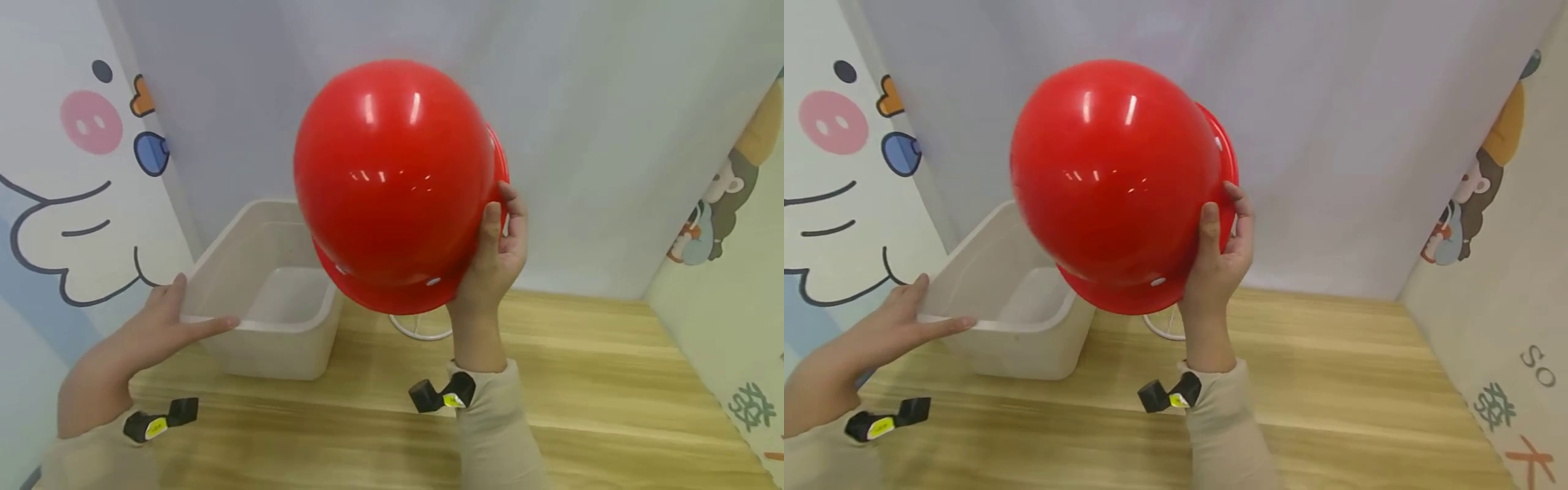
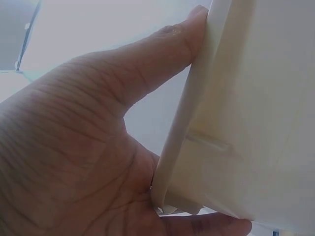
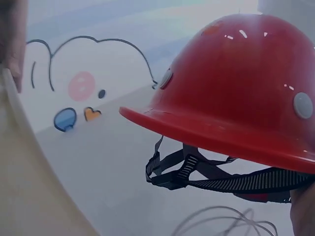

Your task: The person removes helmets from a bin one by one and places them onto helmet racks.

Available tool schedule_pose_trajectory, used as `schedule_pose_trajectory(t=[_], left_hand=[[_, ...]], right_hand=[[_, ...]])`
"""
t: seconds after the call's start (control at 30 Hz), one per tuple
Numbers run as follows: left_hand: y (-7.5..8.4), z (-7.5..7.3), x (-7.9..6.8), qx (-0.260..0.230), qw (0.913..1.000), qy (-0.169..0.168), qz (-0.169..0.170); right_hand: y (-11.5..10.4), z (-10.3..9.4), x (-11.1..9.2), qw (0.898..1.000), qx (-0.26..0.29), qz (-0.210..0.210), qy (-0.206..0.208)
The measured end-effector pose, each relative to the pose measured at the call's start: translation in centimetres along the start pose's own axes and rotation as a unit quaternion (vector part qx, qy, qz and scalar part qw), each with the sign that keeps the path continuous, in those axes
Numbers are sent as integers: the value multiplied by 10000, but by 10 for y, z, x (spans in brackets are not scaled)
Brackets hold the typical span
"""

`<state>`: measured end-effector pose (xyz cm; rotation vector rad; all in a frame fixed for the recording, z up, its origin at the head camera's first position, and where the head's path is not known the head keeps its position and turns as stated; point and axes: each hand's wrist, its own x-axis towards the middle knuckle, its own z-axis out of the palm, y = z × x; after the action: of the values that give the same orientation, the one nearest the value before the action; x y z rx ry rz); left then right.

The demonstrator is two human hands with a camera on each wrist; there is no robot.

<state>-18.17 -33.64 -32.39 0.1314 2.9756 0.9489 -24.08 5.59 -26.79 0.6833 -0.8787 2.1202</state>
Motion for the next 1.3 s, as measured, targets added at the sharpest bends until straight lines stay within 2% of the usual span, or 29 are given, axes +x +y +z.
schedule_pose_trajectory(t=[0.1, 0.3, 0.5, 0.67, 0.73, 0.83, 0.9, 1.0, 1.17, 1.3], left_hand=[[2, -2, -1, -3, 10000, -27, -13], [8, -3, -1, -42, 9999, -99, -34], [11, 0, 2, -96, 9999, -98, 71], [10, 2, 0, -86, 9999, -121, 44], [8, 1, -1, -71, 9999, -143, 6], [5, -2, -4, 14, 9999, -128, -36], [4, -3, -6, 67, 9999, -134, -76], [3, -4, -6, 85, 9998, -151, -76], [3, -2, -3, 88, 9998, -192, -12], [3, -1, 1, 142, 9998, -150, 40]], right_hand=[[-2, -11, 15, 9996, -75, -108, 240], [-1, -29, 34, 9990, -145, -113, 411], [1, -46, 47, 9964, -296, 134, 787], [9, -61, 50, 9913, -208, 713, 1087], [15, -68, 50, 9852, -271, 1114, 1274], [27, -75, 49, 9701, -438, 1806, 1559], [33, -78, 48, 9630, -437, 2170, 1539], [40, -83, 47, 9613, -162, 2457, 1237], [38, -92, 47, 9597, 467, 2688, 675], [35, -96, 49, 9590, 534, 2736, 505]])
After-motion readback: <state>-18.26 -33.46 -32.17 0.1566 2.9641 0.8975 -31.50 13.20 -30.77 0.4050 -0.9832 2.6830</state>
